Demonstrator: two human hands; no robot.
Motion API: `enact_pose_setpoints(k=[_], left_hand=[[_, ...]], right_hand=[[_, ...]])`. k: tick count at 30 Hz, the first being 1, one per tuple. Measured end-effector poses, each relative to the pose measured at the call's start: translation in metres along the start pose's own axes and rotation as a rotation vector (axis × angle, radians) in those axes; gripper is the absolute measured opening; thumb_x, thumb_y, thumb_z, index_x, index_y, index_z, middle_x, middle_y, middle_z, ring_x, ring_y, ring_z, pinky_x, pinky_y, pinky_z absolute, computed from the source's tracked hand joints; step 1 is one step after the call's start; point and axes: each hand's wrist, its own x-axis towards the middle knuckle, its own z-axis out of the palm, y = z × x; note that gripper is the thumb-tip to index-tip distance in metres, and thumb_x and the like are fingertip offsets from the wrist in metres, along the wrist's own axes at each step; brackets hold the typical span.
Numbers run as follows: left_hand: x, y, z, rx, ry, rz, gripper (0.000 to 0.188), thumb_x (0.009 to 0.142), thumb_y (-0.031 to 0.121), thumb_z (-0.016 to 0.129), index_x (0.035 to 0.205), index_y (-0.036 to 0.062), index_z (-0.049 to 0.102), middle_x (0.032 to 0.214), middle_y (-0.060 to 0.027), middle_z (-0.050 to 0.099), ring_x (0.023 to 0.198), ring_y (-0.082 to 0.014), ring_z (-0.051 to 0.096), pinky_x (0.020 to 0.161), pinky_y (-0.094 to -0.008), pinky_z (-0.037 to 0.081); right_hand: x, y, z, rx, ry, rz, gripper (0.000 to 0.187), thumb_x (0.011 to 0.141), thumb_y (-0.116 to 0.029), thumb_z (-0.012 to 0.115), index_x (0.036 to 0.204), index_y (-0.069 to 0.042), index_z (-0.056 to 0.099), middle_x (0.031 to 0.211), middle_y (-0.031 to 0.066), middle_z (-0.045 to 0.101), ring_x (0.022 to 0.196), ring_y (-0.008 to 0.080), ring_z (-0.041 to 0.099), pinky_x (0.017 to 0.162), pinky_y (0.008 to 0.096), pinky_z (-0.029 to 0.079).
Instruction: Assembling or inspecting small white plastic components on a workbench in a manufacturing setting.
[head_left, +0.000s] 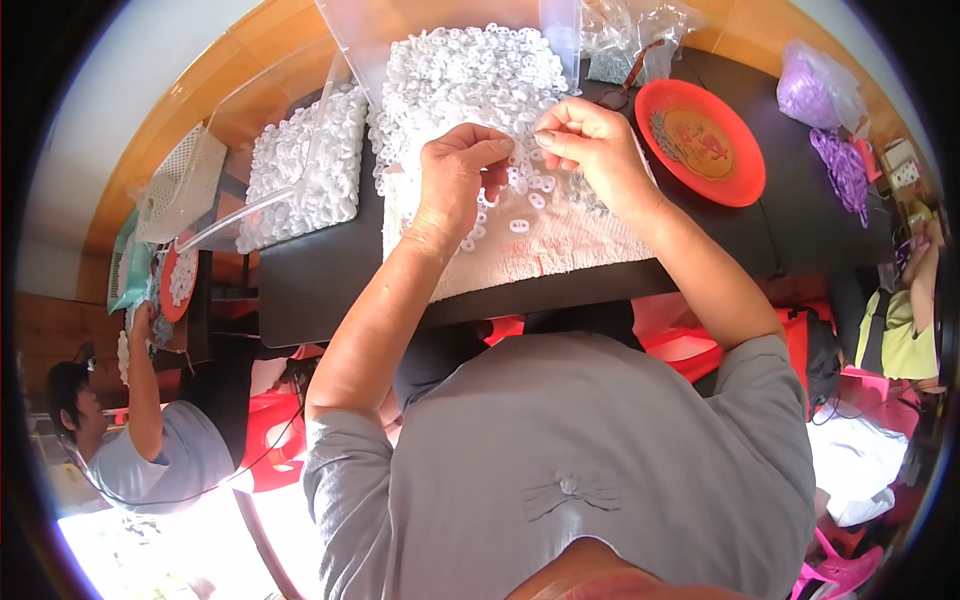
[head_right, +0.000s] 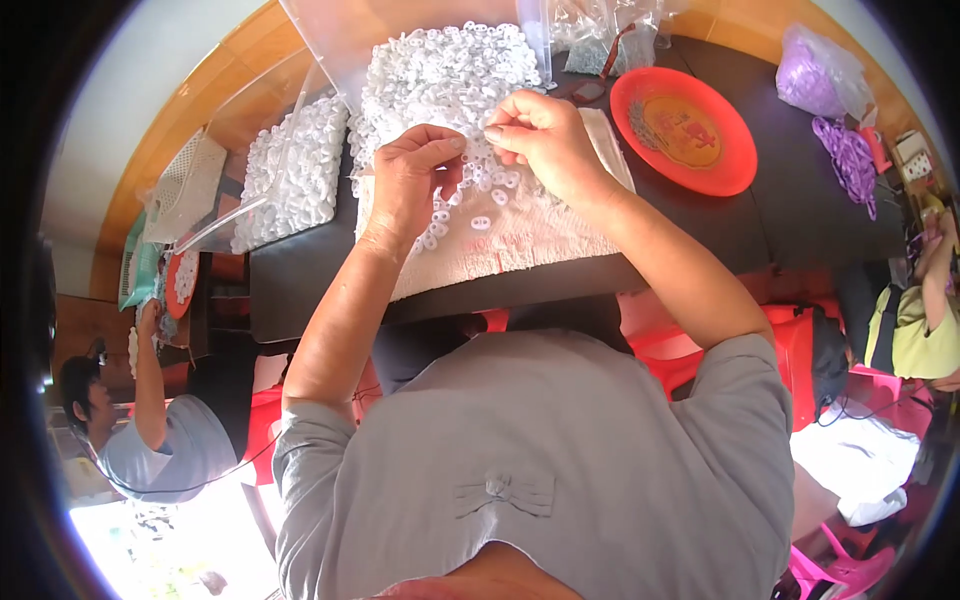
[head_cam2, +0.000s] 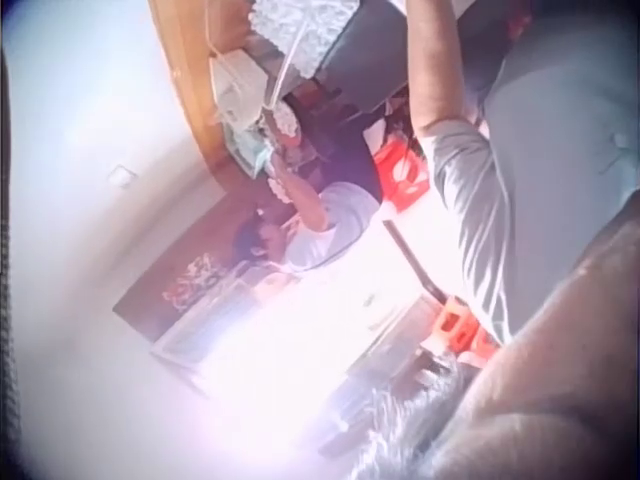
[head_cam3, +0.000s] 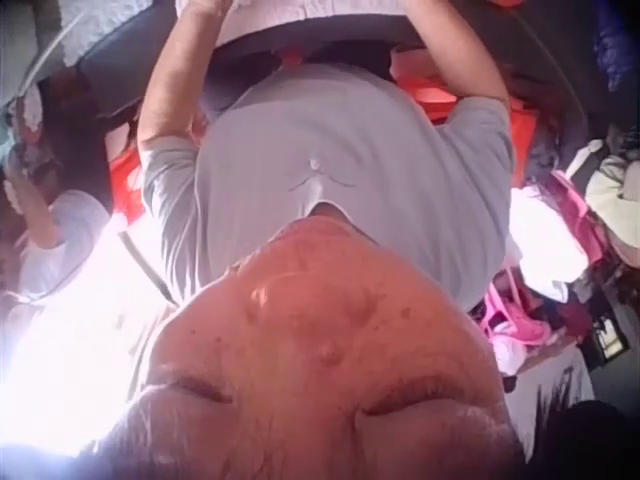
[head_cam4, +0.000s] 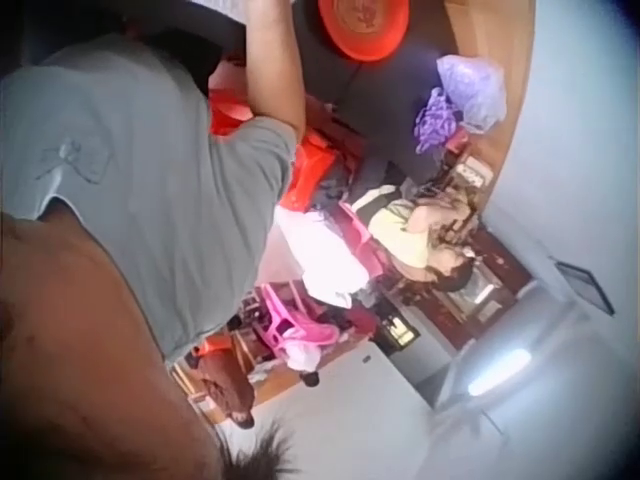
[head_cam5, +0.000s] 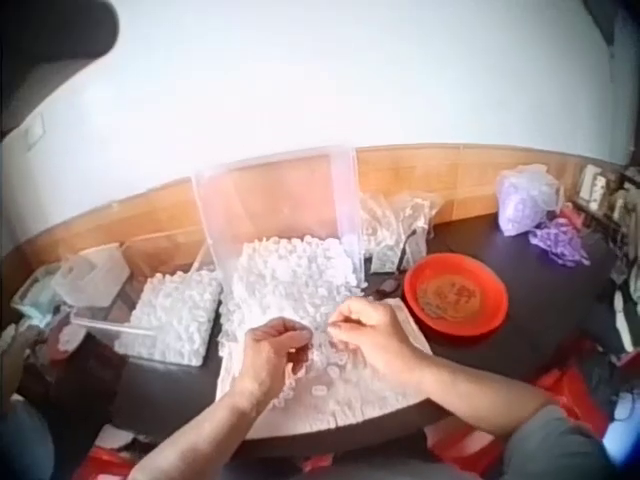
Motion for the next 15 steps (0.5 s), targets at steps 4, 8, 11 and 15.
enact_pose_setpoints(k=[4, 8, 11, 15], left_hand=[[-0.003, -0.001, -0.001, 0.168, 0.020, 0.066, 0.008, 0.080, 0.005, 0.065, 0.083, -0.0022, 0.066, 0.067, -0.0052, 0.062, 0.051, -0.0084, 0.052, 0.044, -0.0221, 0.039], [-0.004, -0.006, -0.003, 0.141, 0.079, 0.080, 0.007, 0.080, 0.006, 0.066, 0.082, -0.0010, 0.065, 0.067, -0.0051, 0.063, 0.051, -0.0075, 0.051, 0.043, -0.0211, 0.038], [-0.002, -0.011, -0.005, -0.007, 0.098, 0.053, 0.008, 0.080, 0.005, 0.065, 0.084, -0.0012, 0.064, 0.068, -0.0059, 0.063, 0.051, -0.0075, 0.051, 0.043, -0.0208, 0.038], [-0.003, -0.016, -0.002, -0.075, 0.106, 0.031, 0.009, 0.082, 0.005, 0.065, 0.086, -0.0019, 0.063, 0.068, -0.0068, 0.063, 0.051, -0.0084, 0.051, 0.043, -0.0214, 0.038]], right_hand=[[0.017, -0.008, 0.005, -0.105, -0.006, 0.134, 0.004, 0.089, -0.009, 0.062, 0.088, -0.005, 0.061, 0.078, -0.0014, 0.062, 0.069, 0.0053, 0.056, 0.060, 0.0191, 0.041], [0.022, 0.009, 0.014, -0.082, 0.010, 0.169, 0.003, 0.089, -0.009, 0.062, 0.089, -0.005, 0.062, 0.080, -0.0007, 0.063, 0.072, 0.0066, 0.059, 0.061, 0.0194, 0.043], [0.019, 0.014, 0.020, -0.035, 0.008, 0.187, 0.003, 0.089, -0.009, 0.062, 0.090, -0.006, 0.061, 0.082, -0.0003, 0.063, 0.074, 0.0076, 0.060, 0.064, 0.0203, 0.045], [0.013, 0.013, 0.026, 0.005, 0.055, 0.120, 0.002, 0.091, -0.008, 0.060, 0.092, -0.006, 0.060, 0.084, -0.0009, 0.063, 0.074, 0.0077, 0.060, 0.065, 0.0207, 0.045]])
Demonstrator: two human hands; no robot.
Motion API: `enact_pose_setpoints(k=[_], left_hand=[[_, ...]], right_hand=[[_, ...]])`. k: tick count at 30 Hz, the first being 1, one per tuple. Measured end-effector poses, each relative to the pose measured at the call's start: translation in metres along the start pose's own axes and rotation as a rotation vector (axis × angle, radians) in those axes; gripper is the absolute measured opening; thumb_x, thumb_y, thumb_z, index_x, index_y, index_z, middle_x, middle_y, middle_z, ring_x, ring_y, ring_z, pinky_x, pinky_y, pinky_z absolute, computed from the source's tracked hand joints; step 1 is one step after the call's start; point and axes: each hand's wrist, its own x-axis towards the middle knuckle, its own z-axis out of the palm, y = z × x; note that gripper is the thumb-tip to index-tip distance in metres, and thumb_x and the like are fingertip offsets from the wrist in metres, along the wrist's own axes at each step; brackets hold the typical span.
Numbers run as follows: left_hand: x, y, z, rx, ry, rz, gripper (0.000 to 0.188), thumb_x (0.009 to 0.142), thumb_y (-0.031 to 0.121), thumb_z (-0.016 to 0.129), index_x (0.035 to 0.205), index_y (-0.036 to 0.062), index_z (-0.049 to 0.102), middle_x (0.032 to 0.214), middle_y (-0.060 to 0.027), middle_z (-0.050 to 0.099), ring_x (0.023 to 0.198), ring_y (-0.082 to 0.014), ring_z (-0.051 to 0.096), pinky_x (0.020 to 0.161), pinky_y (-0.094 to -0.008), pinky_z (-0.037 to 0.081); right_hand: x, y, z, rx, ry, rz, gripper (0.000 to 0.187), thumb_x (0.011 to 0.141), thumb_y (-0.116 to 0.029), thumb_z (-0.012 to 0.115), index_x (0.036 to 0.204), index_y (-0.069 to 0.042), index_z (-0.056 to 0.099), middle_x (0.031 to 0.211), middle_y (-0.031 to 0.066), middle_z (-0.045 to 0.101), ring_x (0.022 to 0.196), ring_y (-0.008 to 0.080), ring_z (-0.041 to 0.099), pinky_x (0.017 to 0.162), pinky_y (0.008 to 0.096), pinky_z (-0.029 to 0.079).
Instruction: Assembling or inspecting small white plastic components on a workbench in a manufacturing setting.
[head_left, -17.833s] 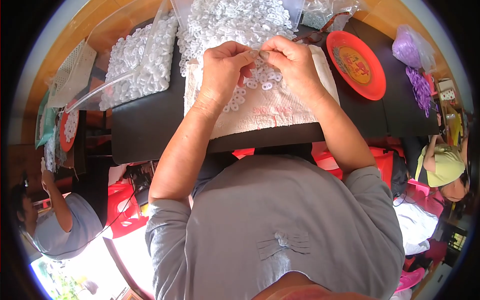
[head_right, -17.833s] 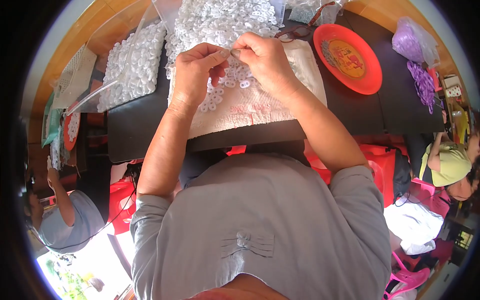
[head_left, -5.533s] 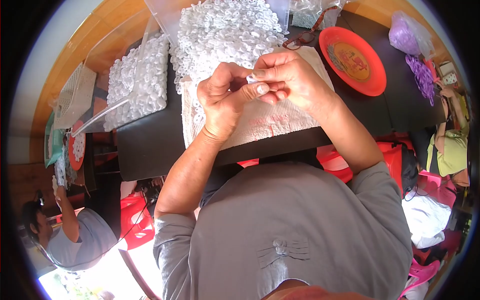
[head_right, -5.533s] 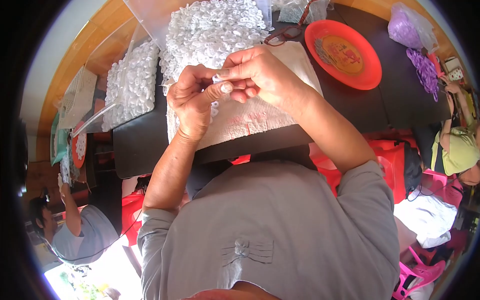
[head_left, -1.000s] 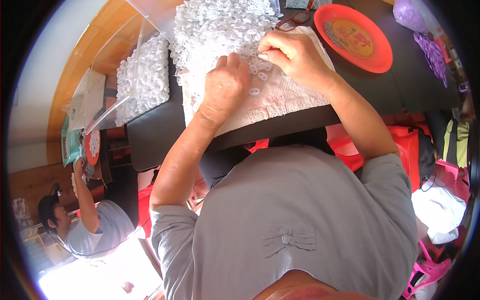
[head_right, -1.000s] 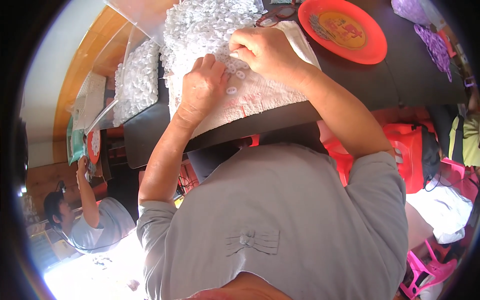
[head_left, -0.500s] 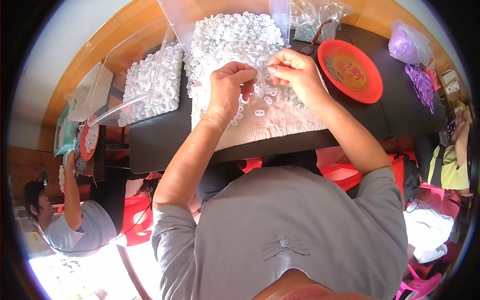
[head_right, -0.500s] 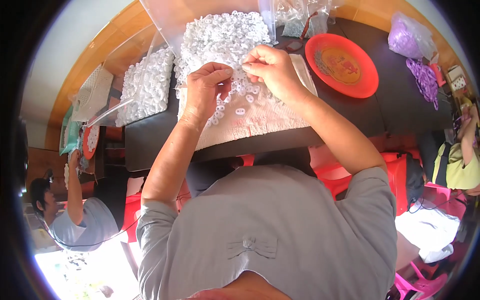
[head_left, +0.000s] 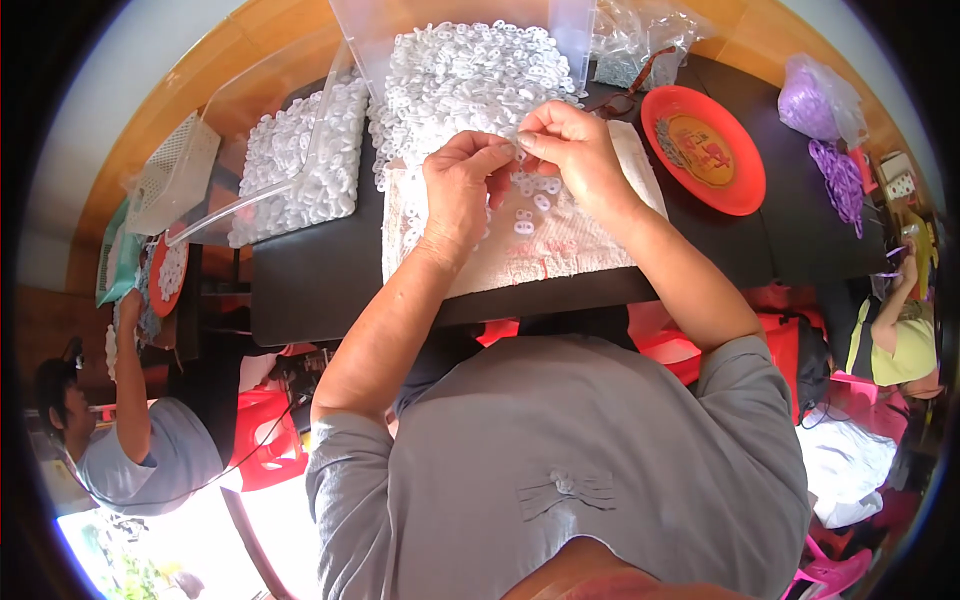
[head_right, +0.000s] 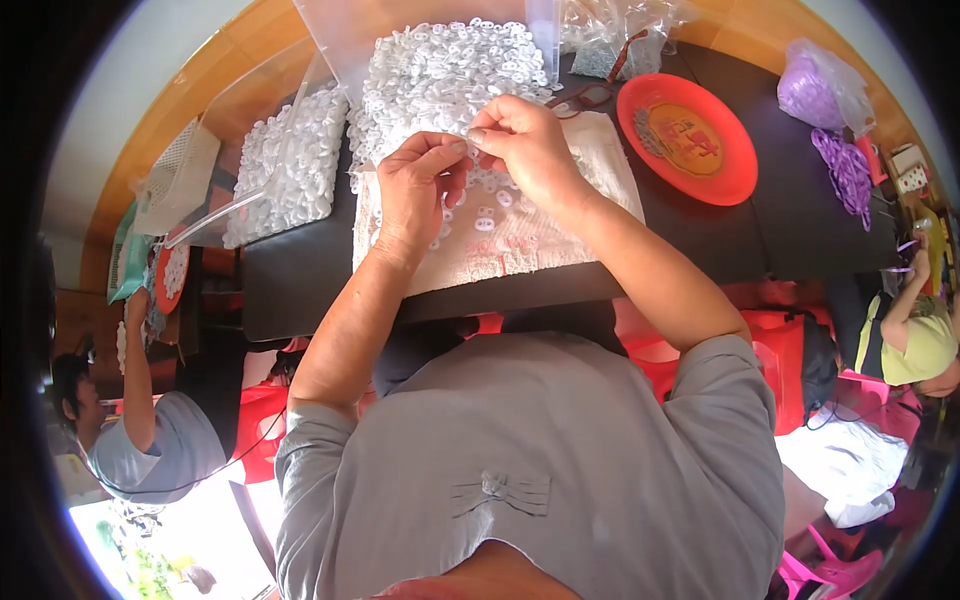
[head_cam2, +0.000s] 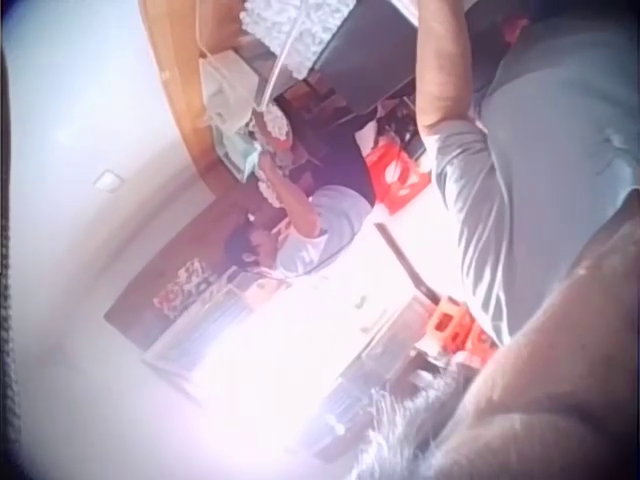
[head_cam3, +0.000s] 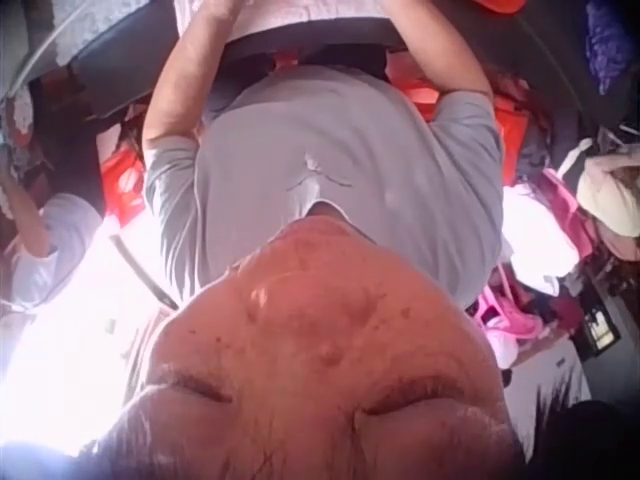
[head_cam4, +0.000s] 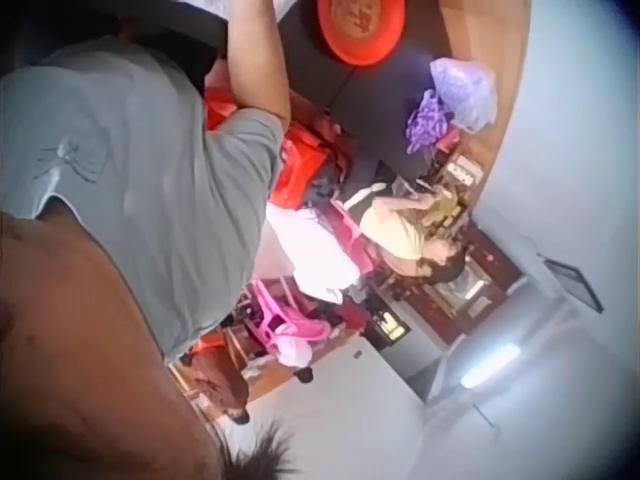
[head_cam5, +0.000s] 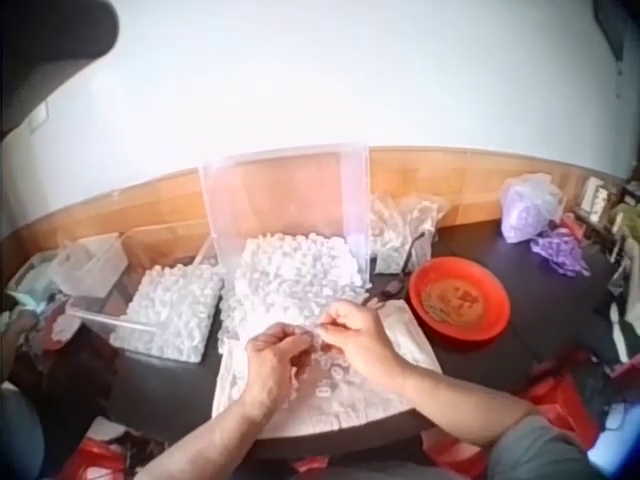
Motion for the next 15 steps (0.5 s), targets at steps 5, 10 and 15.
enact_pose_setpoints(k=[5, 10, 15], left_hand=[[-0.003, -0.001, 0.004, -0.075, -0.057, -0.024, 0.008, 0.084, 0.004, 0.064, 0.086, -0.0031, 0.062, 0.074, -0.0112, 0.066, 0.052, -0.0110, 0.054, 0.043, -0.0235, 0.040], [-0.004, 0.004, 0.003, -0.179, -0.025, -0.056, 0.007, 0.084, 0.003, 0.064, 0.086, -0.0029, 0.061, 0.076, -0.0124, 0.066, 0.054, -0.0122, 0.056, 0.043, -0.0244, 0.040], [-0.004, -0.002, 0.003, -0.134, -0.070, -0.048, 0.006, 0.084, 0.003, 0.063, 0.087, -0.0028, 0.061, 0.074, -0.0120, 0.065, 0.055, -0.0137, 0.056, 0.044, -0.0248, 0.041]], right_hand=[[-0.005, 0.003, 0.003, 0.042, 0.011, -0.090, 0.002, 0.092, -0.008, 0.059, 0.094, -0.007, 0.059, 0.085, -0.0012, 0.063, 0.075, 0.0071, 0.059, 0.064, 0.0205, 0.044], [-0.011, 0.002, 0.005, -0.002, 0.011, -0.133, 0.003, 0.093, -0.007, 0.058, 0.095, -0.006, 0.058, 0.085, -0.0011, 0.062, 0.074, 0.0066, 0.059, 0.061, 0.0204, 0.043], [-0.010, 0.001, 0.007, -0.025, 0.051, -0.158, 0.004, 0.093, -0.008, 0.059, 0.096, -0.006, 0.058, 0.085, -0.0017, 0.062, 0.075, 0.0063, 0.059, 0.061, 0.0198, 0.044]])
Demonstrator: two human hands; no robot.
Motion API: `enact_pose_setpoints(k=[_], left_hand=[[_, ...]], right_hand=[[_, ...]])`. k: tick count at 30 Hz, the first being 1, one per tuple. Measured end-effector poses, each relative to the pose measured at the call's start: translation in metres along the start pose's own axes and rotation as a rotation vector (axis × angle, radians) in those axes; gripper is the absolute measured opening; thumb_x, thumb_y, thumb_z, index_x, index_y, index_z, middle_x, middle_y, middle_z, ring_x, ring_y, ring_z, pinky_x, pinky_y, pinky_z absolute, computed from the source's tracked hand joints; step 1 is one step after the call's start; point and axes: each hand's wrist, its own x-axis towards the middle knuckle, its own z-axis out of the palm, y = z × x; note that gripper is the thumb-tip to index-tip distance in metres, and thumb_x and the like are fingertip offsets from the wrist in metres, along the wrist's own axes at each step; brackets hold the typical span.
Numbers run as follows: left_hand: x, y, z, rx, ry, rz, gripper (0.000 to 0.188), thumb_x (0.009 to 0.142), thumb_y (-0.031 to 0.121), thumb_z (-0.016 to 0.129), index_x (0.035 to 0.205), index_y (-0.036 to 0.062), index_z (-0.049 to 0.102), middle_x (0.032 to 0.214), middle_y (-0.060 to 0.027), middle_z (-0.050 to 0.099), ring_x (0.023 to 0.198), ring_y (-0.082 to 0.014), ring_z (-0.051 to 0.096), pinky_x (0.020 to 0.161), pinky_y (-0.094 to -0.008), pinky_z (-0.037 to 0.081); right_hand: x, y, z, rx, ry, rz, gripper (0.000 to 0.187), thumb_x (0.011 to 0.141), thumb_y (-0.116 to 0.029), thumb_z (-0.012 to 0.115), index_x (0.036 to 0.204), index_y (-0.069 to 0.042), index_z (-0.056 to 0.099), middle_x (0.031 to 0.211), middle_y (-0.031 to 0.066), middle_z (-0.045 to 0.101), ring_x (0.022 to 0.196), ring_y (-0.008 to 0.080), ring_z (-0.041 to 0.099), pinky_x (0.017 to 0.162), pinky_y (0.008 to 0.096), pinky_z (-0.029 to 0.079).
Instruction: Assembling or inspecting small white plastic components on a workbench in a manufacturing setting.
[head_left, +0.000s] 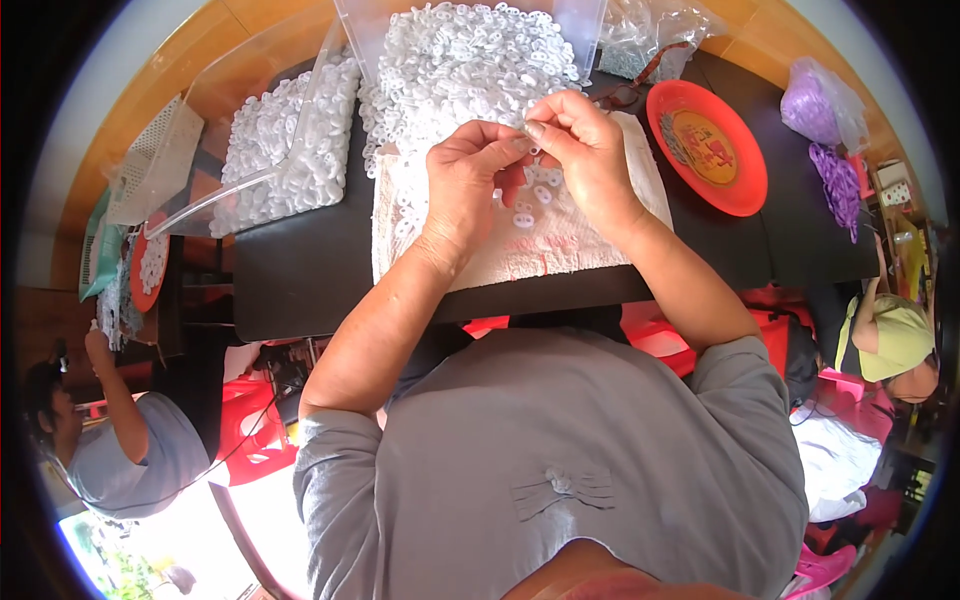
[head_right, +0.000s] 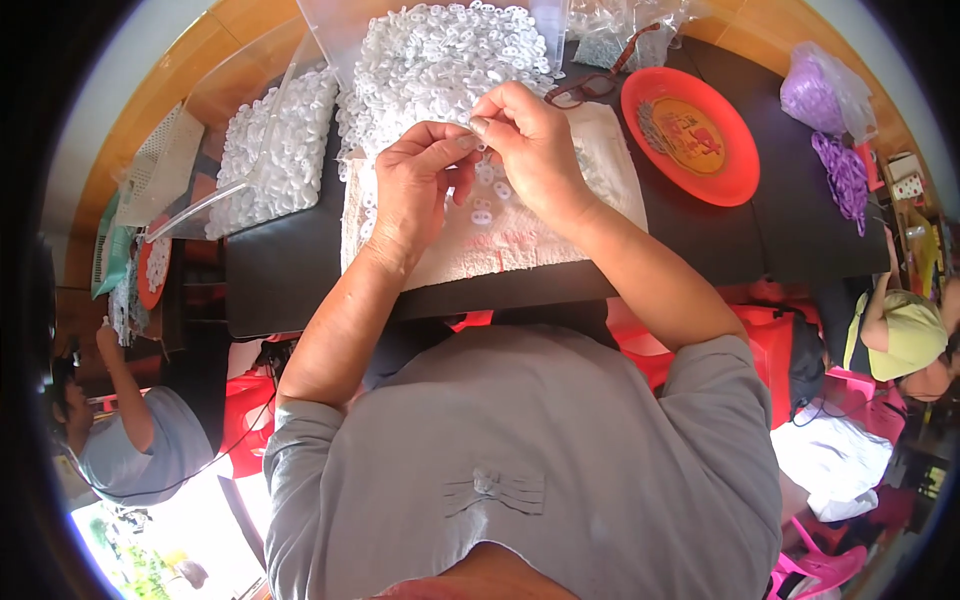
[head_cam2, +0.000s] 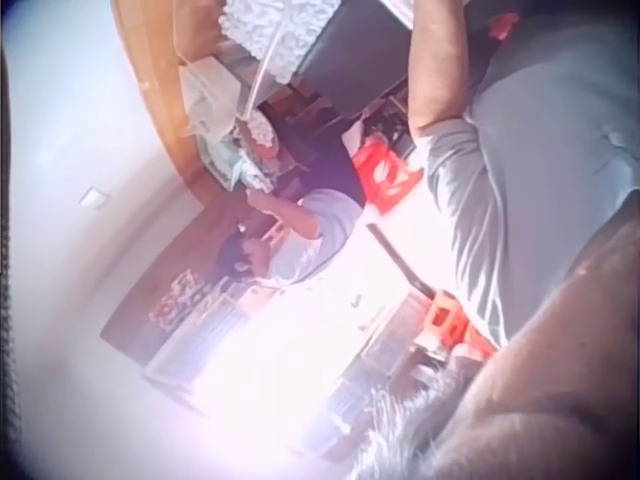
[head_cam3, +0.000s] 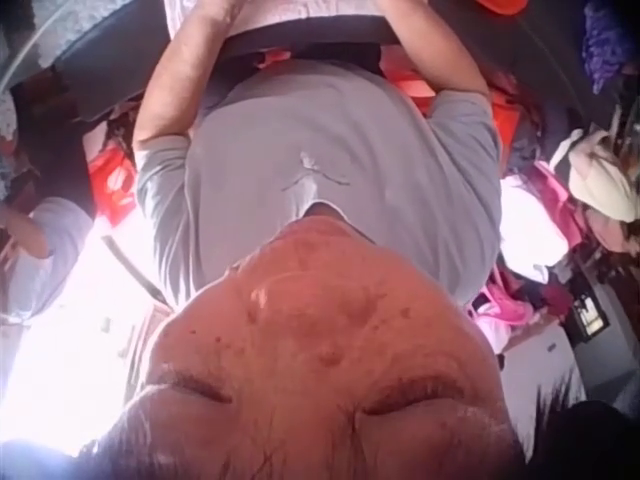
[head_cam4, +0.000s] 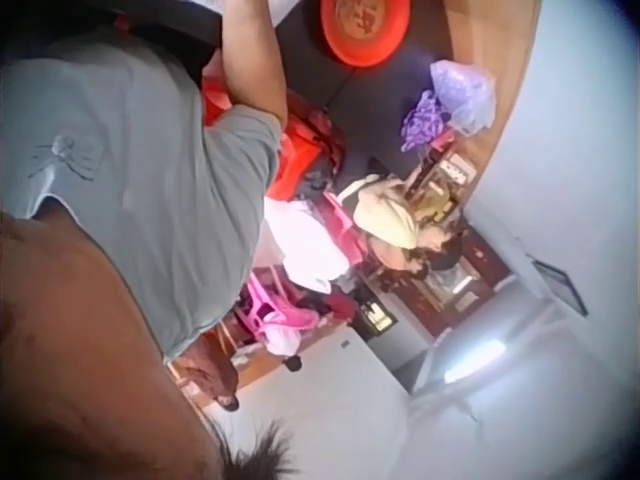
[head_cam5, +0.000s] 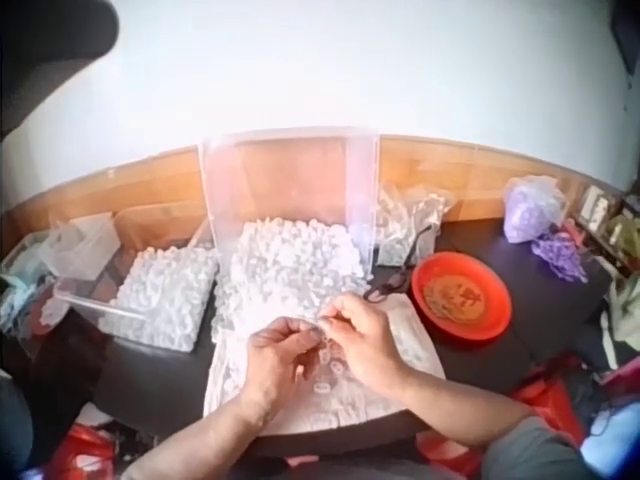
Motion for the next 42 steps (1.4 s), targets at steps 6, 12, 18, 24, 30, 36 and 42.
enact_pose_setpoints(k=[6, 12, 18, 24, 30, 36, 42], left_hand=[[-0.001, 0.006, -0.002, -0.096, 0.030, -0.013, 0.007, 0.083, 0.002, 0.064, 0.088, -0.0026, 0.060, 0.075, -0.0117, 0.065, 0.056, -0.0139, 0.057, 0.046, -0.0252, 0.043], [0.001, 0.000, -0.003, -0.050, 0.025, 0.003, 0.008, 0.083, 0.001, 0.064, 0.089, -0.0026, 0.060, 0.076, -0.0108, 0.065, 0.058, -0.0137, 0.058, 0.046, -0.0253, 0.044], [-0.001, 0.005, -0.004, -0.005, -0.051, -0.026, 0.010, 0.085, 0.001, 0.063, 0.095, -0.0036, 0.062, 0.080, -0.0117, 0.066, 0.058, -0.0136, 0.057, 0.048, -0.0256, 0.044], [-0.002, 0.004, -0.003, 0.196, -0.081, -0.046, 0.010, 0.086, 0.005, 0.064, 0.093, -0.0028, 0.064, 0.077, -0.0103, 0.066, 0.055, -0.0129, 0.056, 0.047, -0.0235, 0.042], [-0.001, 0.007, -0.007, 0.176, -0.130, -0.115, 0.012, 0.087, 0.009, 0.064, 0.091, -0.0025, 0.063, 0.075, -0.0095, 0.065, 0.054, -0.0126, 0.056, 0.043, -0.0236, 0.040], [-0.001, 0.006, -0.006, 0.086, -0.115, -0.157, 0.013, 0.088, 0.009, 0.063, 0.092, -0.0027, 0.063, 0.076, -0.0101, 0.064, 0.053, -0.0131, 0.056, 0.041, -0.0232, 0.039], [-0.001, 0.009, -0.007, 0.042, -0.080, -0.135, 0.012, 0.086, 0.009, 0.065, 0.090, -0.0018, 0.063, 0.074, -0.0093, 0.064, 0.055, -0.0131, 0.057, 0.042, -0.0240, 0.040]], right_hand=[[-0.003, 0.005, 0.002, -0.097, 0.019, -0.082, 0.004, 0.092, -0.008, 0.060, 0.095, -0.006, 0.058, 0.083, -0.0020, 0.062, 0.075, 0.0056, 0.058, 0.061, 0.0198, 0.044], [-0.001, 0.004, -0.003, -0.166, 0.001, -0.158, 0.003, 0.091, -0.006, 0.061, 0.094, -0.004, 0.059, 0.081, -0.0019, 0.061, 0.072, 0.0046, 0.055, 0.061, 0.0199, 0.044], [0.000, 0.002, -0.006, -0.249, -0.011, -0.238, 0.004, 0.090, -0.003, 0.061, 0.094, -0.002, 0.060, 0.079, -0.0017, 0.061, 0.070, 0.0034, 0.054, 0.060, 0.0190, 0.043], [0.002, 0.007, -0.009, -0.301, -0.003, -0.281, 0.004, 0.090, -0.001, 0.059, 0.095, -0.002, 0.060, 0.081, -0.0018, 0.061, 0.070, 0.0029, 0.053, 0.061, 0.0185, 0.043], [0.000, -0.009, -0.005, -0.064, -0.039, -0.064, 0.005, 0.088, 0.001, 0.058, 0.092, -0.002, 0.058, 0.081, -0.0007, 0.060, 0.071, 0.0056, 0.054, 0.061, 0.0217, 0.043], [0.000, -0.006, -0.007, -0.033, -0.057, -0.064, 0.002, 0.089, -0.002, 0.060, 0.091, -0.003, 0.059, 0.081, -0.0019, 0.060, 0.071, 0.0043, 0.052, 0.060, 0.0206, 0.042], [0.002, -0.009, -0.014, -0.084, -0.073, -0.040, 0.005, 0.091, -0.006, 0.059, 0.094, -0.004, 0.062, 0.085, -0.0020, 0.062, 0.075, 0.0047, 0.054, 0.063, 0.0213, 0.043]])
